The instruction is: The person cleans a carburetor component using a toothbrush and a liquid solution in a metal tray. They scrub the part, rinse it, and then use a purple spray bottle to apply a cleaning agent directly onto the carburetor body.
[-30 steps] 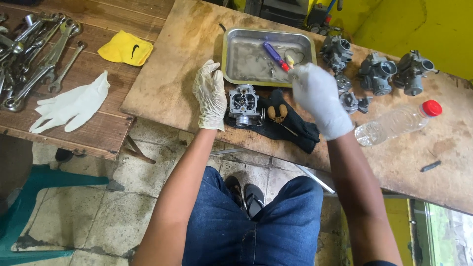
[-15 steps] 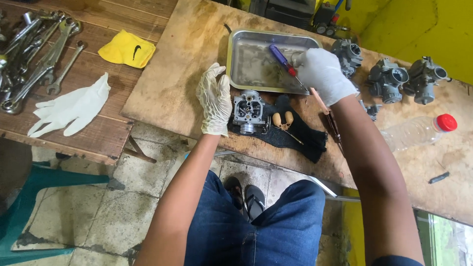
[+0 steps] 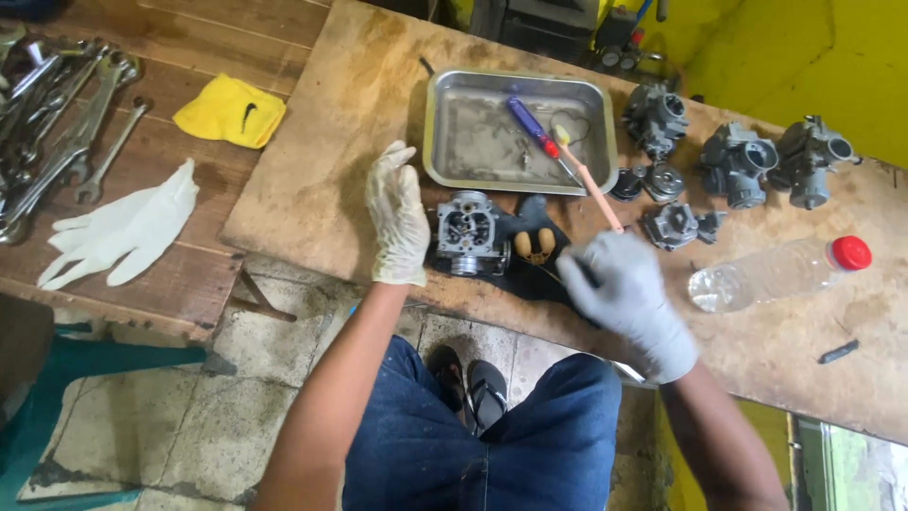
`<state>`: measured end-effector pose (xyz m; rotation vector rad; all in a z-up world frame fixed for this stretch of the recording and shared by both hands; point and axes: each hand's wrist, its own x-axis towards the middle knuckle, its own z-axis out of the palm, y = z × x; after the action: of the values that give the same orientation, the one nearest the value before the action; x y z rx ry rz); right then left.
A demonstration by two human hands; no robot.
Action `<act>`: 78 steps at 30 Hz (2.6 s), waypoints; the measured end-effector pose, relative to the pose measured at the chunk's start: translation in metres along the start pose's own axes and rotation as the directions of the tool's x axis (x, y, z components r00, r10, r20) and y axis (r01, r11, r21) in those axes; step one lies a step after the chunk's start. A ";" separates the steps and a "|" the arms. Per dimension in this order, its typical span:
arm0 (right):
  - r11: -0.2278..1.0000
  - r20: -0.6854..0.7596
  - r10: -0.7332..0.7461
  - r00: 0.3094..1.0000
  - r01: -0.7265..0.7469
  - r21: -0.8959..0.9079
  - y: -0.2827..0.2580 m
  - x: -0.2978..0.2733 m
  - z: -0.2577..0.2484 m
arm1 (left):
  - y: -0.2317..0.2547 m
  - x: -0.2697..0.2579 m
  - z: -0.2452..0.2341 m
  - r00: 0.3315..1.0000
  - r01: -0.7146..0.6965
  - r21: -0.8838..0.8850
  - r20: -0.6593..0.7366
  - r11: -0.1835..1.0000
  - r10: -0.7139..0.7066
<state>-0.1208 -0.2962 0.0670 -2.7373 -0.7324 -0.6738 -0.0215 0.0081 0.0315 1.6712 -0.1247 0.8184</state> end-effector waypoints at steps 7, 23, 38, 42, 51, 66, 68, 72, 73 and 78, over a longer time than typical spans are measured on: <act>0.999 -0.115 0.036 0.993 -0.033 0.027 0.006 -0.005 0.018 | -0.005 0.008 0.008 0.998 0.029 0.055 0.053 0.998 -0.032; 0.953 0.026 0.261 0.965 -0.254 -0.163 0.036 0.072 -0.012 | 0.037 0.114 0.048 0.886 -0.040 0.148 0.463 0.988 -0.034; 0.893 -0.034 0.301 0.953 -0.294 -0.341 0.057 0.051 0.005 | -0.033 0.107 0.123 0.567 -0.218 0.313 0.812 0.924 -0.141; 0.884 -0.056 0.352 0.935 -0.351 -0.309 0.049 0.059 0.001 | -0.052 0.102 0.122 0.567 -0.233 0.321 0.812 0.918 -0.140; 0.860 -0.019 0.357 0.934 -0.337 -0.385 0.062 0.048 0.011 | -0.037 0.114 0.097 0.598 -0.398 0.346 0.800 0.849 -0.045; 0.776 0.042 0.443 0.896 -0.359 -0.519 0.056 0.043 0.018 | -0.047 0.116 0.084 0.685 -0.511 0.385 0.722 0.768 0.094; 0.782 -0.035 0.409 0.912 -0.370 -0.503 0.045 0.062 0.017 | -0.056 0.115 0.082 0.684 -0.541 0.396 0.721 0.742 0.113; 0.815 -0.088 0.373 0.924 -0.372 -0.444 0.049 0.066 0.025 | -0.067 0.113 0.081 0.699 -0.574 0.419 0.699 0.703 0.154; 0.815 -0.090 0.369 0.925 -0.369 -0.448 0.049 0.068 0.022 | -0.057 0.115 0.082 0.701 -0.573 0.419 0.695 0.704 0.157; 0.881 -0.059 0.197 0.979 -0.203 -0.428 0.050 0.074 0.021 | -0.031 0.118 0.079 0.633 -0.689 0.307 0.695 0.656 0.339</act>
<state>-0.0297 -0.3006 0.0797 -3.1421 -0.3100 -0.8976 0.1165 -0.0134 0.0704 2.4800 -0.9680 0.7796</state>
